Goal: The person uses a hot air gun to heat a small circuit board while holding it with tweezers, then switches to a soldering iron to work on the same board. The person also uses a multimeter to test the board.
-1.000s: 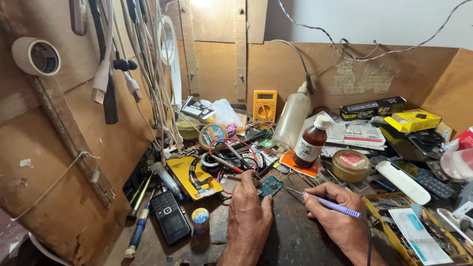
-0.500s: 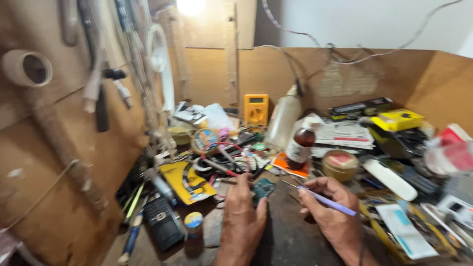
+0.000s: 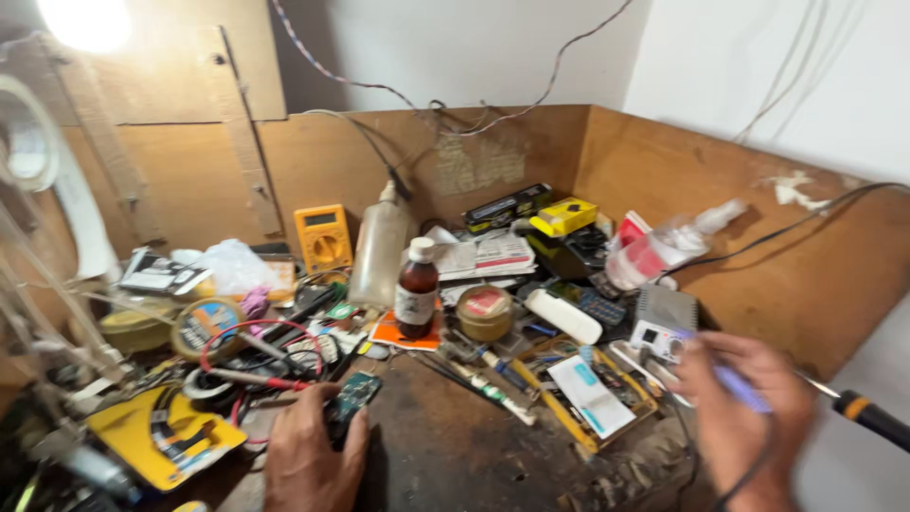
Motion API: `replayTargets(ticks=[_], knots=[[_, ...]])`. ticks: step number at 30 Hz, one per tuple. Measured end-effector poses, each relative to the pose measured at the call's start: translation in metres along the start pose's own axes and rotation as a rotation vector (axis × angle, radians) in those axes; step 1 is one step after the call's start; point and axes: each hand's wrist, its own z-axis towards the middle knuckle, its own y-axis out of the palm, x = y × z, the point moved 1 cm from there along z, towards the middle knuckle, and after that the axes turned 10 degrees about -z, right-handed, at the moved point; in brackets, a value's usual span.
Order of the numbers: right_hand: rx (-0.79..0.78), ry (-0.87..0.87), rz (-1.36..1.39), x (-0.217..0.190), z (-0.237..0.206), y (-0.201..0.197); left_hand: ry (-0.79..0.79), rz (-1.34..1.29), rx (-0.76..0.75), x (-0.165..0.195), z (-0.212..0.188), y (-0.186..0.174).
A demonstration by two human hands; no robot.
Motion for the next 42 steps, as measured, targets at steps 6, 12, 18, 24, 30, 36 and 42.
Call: replayTargets(ticks=[6,12,18,24,30,36,42], knots=[[0.083,-0.045,-0.328,0.050,0.022,-0.043,-0.012,-0.002,-0.008,0.003,-0.002,-0.004],[0.111,-0.203,-0.479,0.089,0.023,-0.042,-0.055,-0.010,-0.018,0.014,-0.001,-0.007],[0.151,-0.339,-0.511,0.106,0.022,-0.043,-0.077,-0.017,-0.005,0.021,-0.003,-0.009],[0.097,-0.418,-0.620,0.106,0.032,-0.037,-0.033,-0.041,0.015,0.023,-0.003,-0.008],[-0.063,-0.352,-0.761,0.145,0.063,-0.023,-0.038,-0.044,0.010,0.028,-0.005,-0.007],[-0.054,-0.278,-0.328,0.214,0.070,-0.019,-0.113,-0.021,-0.035,0.032,-0.006,-0.010],[0.055,-0.292,-0.399,0.180,0.051,-0.032,-0.020,-0.060,0.023,0.027,-0.003,-0.007]])
